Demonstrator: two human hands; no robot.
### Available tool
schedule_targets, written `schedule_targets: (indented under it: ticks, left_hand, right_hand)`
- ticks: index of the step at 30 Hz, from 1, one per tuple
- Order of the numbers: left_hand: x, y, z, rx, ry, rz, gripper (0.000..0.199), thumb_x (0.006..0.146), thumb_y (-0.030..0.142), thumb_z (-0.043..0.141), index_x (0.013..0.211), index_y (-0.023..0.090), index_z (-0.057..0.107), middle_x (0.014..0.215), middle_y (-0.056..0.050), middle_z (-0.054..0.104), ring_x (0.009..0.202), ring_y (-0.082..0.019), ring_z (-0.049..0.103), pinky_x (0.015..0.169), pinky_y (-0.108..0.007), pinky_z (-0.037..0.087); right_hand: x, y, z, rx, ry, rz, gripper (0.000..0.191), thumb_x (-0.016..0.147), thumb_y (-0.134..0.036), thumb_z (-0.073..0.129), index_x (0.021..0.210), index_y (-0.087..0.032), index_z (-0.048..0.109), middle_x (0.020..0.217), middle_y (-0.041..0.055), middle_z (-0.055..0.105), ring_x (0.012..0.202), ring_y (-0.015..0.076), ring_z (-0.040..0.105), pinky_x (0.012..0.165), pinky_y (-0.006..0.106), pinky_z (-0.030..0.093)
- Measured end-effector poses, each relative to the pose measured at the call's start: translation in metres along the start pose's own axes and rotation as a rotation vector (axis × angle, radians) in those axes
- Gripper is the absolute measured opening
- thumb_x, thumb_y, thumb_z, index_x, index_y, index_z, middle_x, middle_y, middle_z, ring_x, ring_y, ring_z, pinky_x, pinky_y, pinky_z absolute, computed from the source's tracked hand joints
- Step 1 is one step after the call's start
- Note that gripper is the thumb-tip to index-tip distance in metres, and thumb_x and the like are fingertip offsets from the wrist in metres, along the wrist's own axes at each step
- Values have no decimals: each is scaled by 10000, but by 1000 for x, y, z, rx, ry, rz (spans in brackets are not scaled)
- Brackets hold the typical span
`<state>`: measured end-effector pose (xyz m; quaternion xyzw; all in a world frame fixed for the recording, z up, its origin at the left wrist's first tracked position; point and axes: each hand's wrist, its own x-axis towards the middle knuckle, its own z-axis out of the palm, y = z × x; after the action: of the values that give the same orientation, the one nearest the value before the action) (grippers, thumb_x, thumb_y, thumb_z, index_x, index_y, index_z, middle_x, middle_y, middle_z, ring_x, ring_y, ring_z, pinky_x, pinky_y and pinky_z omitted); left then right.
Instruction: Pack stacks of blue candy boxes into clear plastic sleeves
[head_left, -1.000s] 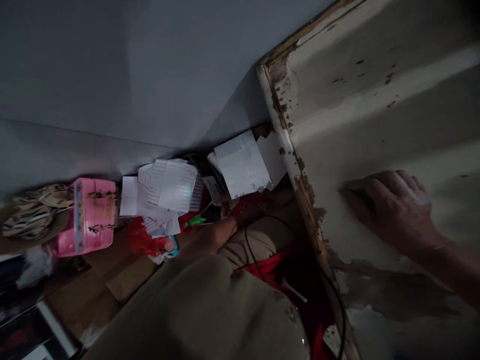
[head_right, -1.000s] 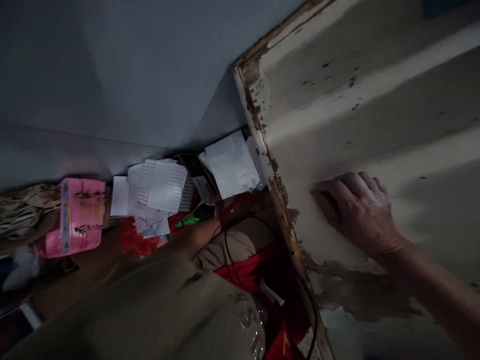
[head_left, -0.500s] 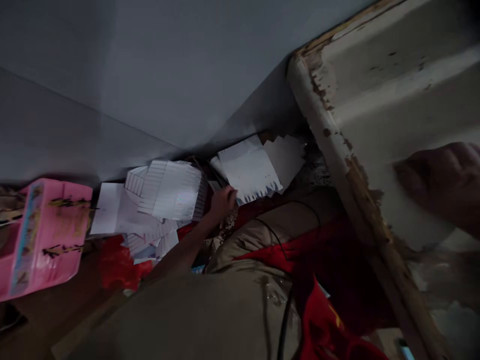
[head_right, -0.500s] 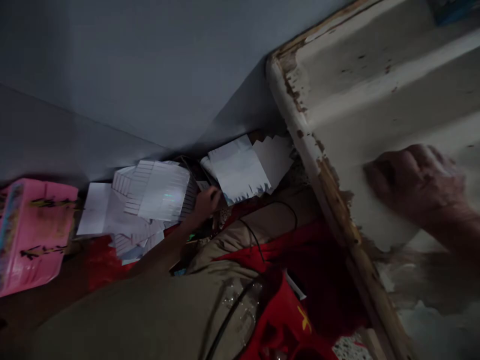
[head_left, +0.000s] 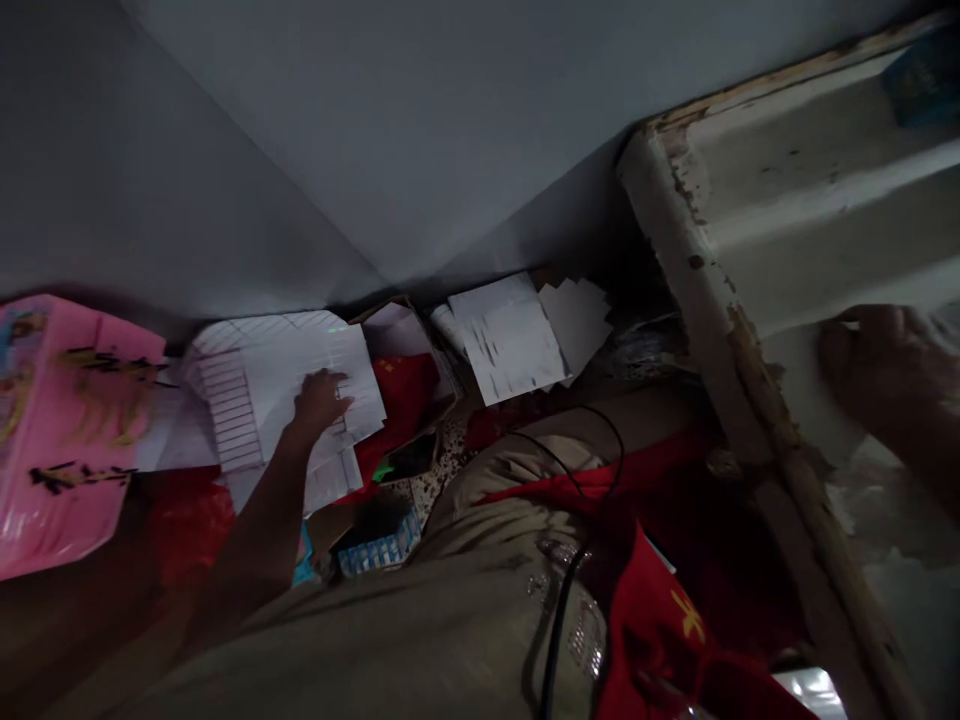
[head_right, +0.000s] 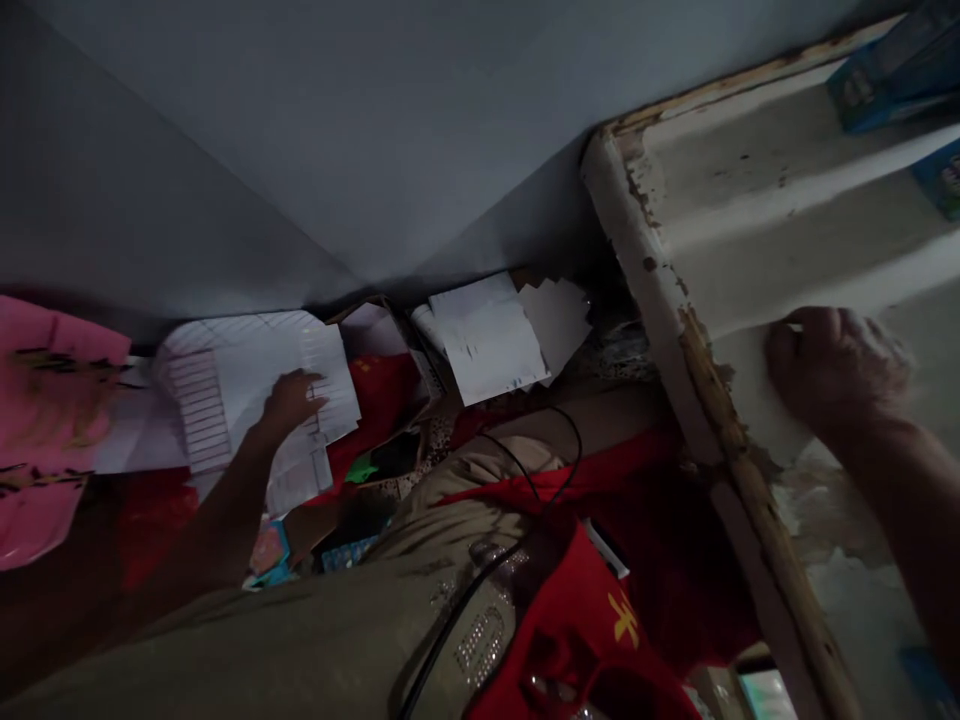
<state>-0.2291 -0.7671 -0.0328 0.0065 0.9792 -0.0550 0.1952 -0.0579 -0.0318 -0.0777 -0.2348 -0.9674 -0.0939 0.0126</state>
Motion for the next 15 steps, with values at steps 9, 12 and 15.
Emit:
schedule_targets:
  ticks: [9, 12, 15]
  left_hand:
    - [43, 162, -2, 62, 198, 400, 368, 1043, 318, 466, 1257, 168, 726, 1296, -161, 724, 1242, -332, 654, 1121, -467, 481]
    - [66, 277, 27, -30, 98, 729, 340, 1027, 254, 499, 1264, 158, 724, 1265, -170, 733, 1241, -316, 648, 1118, -448, 482]
    - [91, 388, 65, 21, -90, 970, 397, 971, 193, 585, 1352, 150, 688, 1338, -187, 702, 1286, -315, 621, 1117, -442, 480]
  right_hand:
    - [7, -11, -23, 194, -56, 72, 322, 1104, -323, 461, 1260, -130, 665, 1242, 202, 716, 1067, 235, 607, 818, 352, 314]
    - [9, -9, -18, 248, -32, 98, 319, 1100, -324, 461, 1240, -120, 662, 1219, 202, 715, 1047, 228, 611, 829, 346, 317]
    - [10, -8, -14, 283, -16, 114, 290, 1082, -327, 481, 1203, -139, 666, 1164, 180, 728, 1021, 228, 624, 824, 339, 334]
